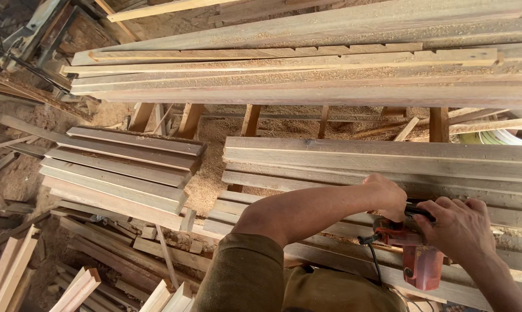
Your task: The person uses a circular saw to cut multiple wooden planks stacked on a workbench. They repeatedly position the saw, make cuts, and adjust the planks to continue the process.
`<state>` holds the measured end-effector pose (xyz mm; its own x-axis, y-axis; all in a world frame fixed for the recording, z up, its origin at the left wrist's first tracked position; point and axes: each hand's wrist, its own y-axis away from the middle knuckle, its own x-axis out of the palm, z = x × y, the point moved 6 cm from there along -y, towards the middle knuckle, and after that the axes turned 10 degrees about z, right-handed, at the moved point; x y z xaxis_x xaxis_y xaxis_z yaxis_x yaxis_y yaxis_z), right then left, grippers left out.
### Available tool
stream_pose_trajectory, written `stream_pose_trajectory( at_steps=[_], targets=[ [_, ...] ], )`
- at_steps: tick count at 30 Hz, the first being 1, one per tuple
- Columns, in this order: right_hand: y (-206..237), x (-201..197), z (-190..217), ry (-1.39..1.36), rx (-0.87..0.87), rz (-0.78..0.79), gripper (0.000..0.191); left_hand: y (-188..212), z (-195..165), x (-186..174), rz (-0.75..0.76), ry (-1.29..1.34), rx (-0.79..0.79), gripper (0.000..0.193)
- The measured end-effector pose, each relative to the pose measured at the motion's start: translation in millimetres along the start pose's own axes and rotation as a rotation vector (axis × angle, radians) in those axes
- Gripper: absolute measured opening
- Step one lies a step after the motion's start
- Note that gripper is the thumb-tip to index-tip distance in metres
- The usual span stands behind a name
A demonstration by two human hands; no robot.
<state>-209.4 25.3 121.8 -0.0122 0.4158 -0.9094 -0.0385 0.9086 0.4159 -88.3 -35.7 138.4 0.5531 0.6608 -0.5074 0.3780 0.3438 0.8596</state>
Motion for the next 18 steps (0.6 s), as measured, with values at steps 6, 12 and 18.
stream_pose_trajectory(
  at_steps=[6,12,18],
  targets=[
    [8.0,-14.9,3.8,-0.007,-0.067,-0.098,0.036,0.1,-4.0,-8.7,-0.046,-0.072,0.043,0.037],
    [24.9,-15.2,-9.4,-0.027,-0.141,-0.153,0.03,-7.8,-17.7,-3.6,-0.071,0.023,0.034,0.036],
    [29.5,-18.4,-18.0,-0.076,-0.195,-0.182,0.026,-5.2,-28.2,-7.9,-0.061,-0.019,-0.009,0.038]
  ],
)
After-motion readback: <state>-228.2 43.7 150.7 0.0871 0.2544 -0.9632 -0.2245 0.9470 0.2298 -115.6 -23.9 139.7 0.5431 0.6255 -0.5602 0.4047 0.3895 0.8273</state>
